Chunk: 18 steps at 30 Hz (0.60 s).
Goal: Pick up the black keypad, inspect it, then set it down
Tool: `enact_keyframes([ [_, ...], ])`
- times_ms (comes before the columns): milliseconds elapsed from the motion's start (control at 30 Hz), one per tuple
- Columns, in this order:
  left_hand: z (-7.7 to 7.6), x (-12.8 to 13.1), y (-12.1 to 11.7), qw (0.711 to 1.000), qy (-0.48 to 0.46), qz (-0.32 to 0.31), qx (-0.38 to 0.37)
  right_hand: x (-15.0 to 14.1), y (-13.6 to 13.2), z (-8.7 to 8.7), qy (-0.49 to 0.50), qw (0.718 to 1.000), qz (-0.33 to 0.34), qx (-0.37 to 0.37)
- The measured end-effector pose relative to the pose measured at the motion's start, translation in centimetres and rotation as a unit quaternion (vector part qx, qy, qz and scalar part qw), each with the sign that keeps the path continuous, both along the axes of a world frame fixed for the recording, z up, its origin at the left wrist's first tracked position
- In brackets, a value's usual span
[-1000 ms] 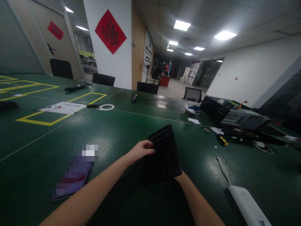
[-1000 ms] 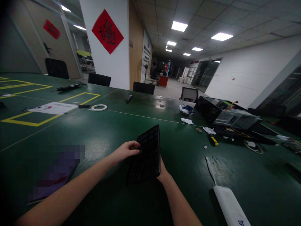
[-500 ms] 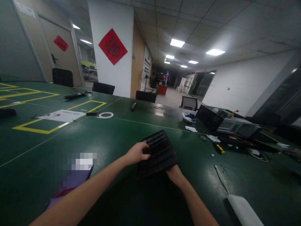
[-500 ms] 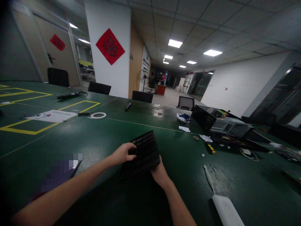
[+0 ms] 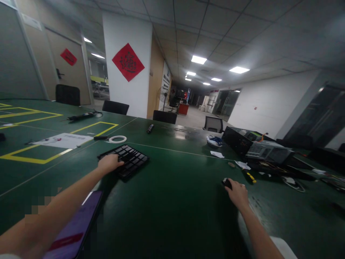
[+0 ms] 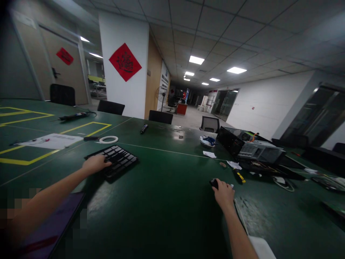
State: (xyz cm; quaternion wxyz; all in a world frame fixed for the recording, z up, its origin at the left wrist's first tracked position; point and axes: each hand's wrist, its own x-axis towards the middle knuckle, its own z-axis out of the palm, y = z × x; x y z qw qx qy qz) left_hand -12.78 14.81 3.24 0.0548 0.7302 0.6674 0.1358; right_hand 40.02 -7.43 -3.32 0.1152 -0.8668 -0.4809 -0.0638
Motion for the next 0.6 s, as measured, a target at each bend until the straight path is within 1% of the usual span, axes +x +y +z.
enact_keyframes([
  [67, -0.2, 0.1, 0.4, 0.999, 0.036, -0.008, -0.016, 0.7, -0.3, -0.9, -0.007, 0.999, -0.015, -0.028],
  [133, 0.1, 0.3, 0.5, 0.997, 0.068, -0.013, -0.022, 0.8, -0.6, -1.6, -0.015, 0.999, -0.013, -0.026],
  [233, 0.6, 0.1, -0.1, 0.996, 0.092, -0.005, 0.003, 0.6, -0.8, -2.0, -0.041, 0.999, -0.012, 0.0],
  [300, 0.5, -0.8, -1.1, 0.995, 0.099, 0.006, 0.029, 0.5, -0.8, -2.0, -0.051, 0.999, -0.017, 0.003],
  [400, -0.5, -2.5, -2.7, 0.993, 0.103, 0.024, 0.049, 0.3, -0.8, -1.9, -0.048, 0.998, -0.027, -0.005],
  [433, -0.9, -3.0, -3.1, 0.994, 0.104, 0.023, 0.04, 0.3, -0.8, -1.8, -0.046, 0.999, -0.028, -0.007],
  [500, -1.8, -3.8, -3.7, 0.995, 0.097, 0.012, -0.004, 0.3, -0.8, -1.7, -0.043, 0.999, -0.027, -0.005],
  [567, -2.3, -4.2, -3.8, 0.996, 0.086, -0.006, -0.033, 0.3, -0.9, -1.6, -0.041, 0.999, -0.024, 0.0],
  [600, -2.4, -4.2, -3.8, 0.996, 0.088, -0.01, -0.033, 0.3, -0.9, -1.6, -0.04, 0.999, -0.022, 0.003],
])
